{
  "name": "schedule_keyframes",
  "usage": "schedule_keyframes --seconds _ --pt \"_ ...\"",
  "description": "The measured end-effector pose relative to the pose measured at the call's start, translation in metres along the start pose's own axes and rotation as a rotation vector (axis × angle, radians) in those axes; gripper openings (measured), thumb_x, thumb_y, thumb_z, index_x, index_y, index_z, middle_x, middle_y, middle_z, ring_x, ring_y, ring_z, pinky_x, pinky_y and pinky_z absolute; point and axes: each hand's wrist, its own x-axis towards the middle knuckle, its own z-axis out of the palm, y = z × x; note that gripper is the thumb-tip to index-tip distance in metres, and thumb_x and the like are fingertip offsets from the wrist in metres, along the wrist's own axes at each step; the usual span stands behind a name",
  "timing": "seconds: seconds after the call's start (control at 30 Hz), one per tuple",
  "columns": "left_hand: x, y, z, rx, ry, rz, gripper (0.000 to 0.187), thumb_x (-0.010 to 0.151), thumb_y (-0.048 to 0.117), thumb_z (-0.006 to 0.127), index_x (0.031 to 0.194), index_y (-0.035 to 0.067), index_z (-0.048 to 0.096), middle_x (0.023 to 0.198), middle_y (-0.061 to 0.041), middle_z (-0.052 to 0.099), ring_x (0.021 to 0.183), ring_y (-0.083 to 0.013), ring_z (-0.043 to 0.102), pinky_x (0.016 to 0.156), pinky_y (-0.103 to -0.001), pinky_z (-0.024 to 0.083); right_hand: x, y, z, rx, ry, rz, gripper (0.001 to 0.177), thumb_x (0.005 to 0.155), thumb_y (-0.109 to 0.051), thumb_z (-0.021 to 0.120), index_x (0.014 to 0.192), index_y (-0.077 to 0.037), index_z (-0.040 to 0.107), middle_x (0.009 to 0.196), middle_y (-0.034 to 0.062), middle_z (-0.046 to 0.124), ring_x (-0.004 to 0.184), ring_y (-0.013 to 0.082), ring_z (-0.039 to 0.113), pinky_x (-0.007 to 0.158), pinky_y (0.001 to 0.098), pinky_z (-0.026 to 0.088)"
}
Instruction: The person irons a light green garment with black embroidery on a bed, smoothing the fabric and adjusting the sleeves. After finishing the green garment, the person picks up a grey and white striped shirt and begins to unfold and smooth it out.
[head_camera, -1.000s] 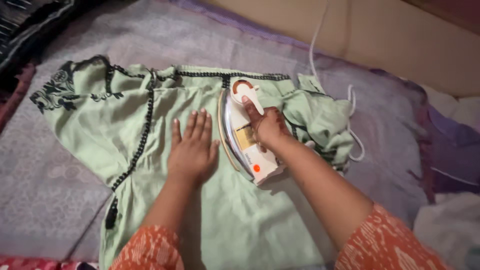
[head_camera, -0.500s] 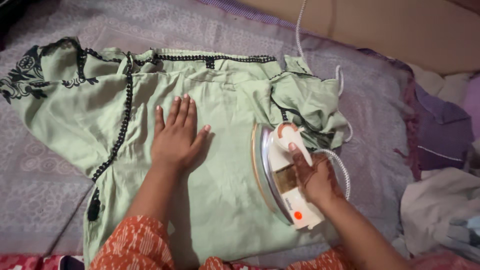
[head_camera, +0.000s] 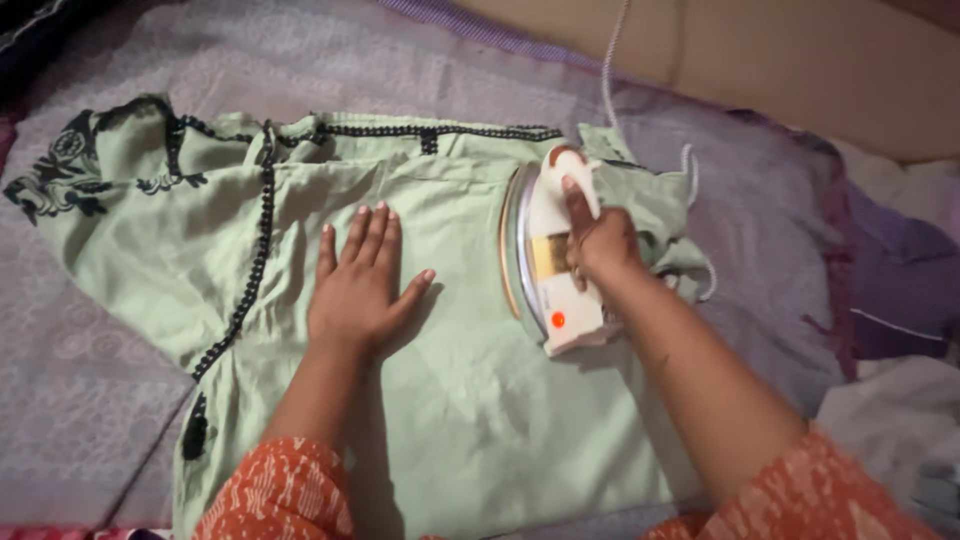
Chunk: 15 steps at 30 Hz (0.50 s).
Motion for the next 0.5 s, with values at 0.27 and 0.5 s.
schedule_keyframes --seconds 0.27,0.5 --pt "-0.002 0.003 0.004 0.066 0.044 0.020 0.093 0.088 0.063 0.046 0.158 0.005 0.026 0.166 -0.012 0.025 0.155 -0.0254 0.016 0.123 -0.049 0.001 -0.094 0.088 -0.056 -0.412 0.067 -0.082 0.066 0.091 -0.069 0.051 0.107 -0.009 0.075 0.093 0.0220 0.073 0.096 0.0409 0.068 0.087 0.0492 0.050" --pt "-0.003 0.003 0.001 0.064 0.039 0.019 0.093 0.088 0.061 0.048 0.159 0.005 0.027 0.166 -0.012 0.026 0.155 -0.0257 0.017 0.124 -0.049 0.002 -0.093 0.074 -0.060 -0.418 0.073 0.056 0.068 0.090 -0.070 0.051 0.105 -0.008 0.076 0.098 0.0189 0.075 0.100 0.0411 0.070 0.090 0.0490 0.051"
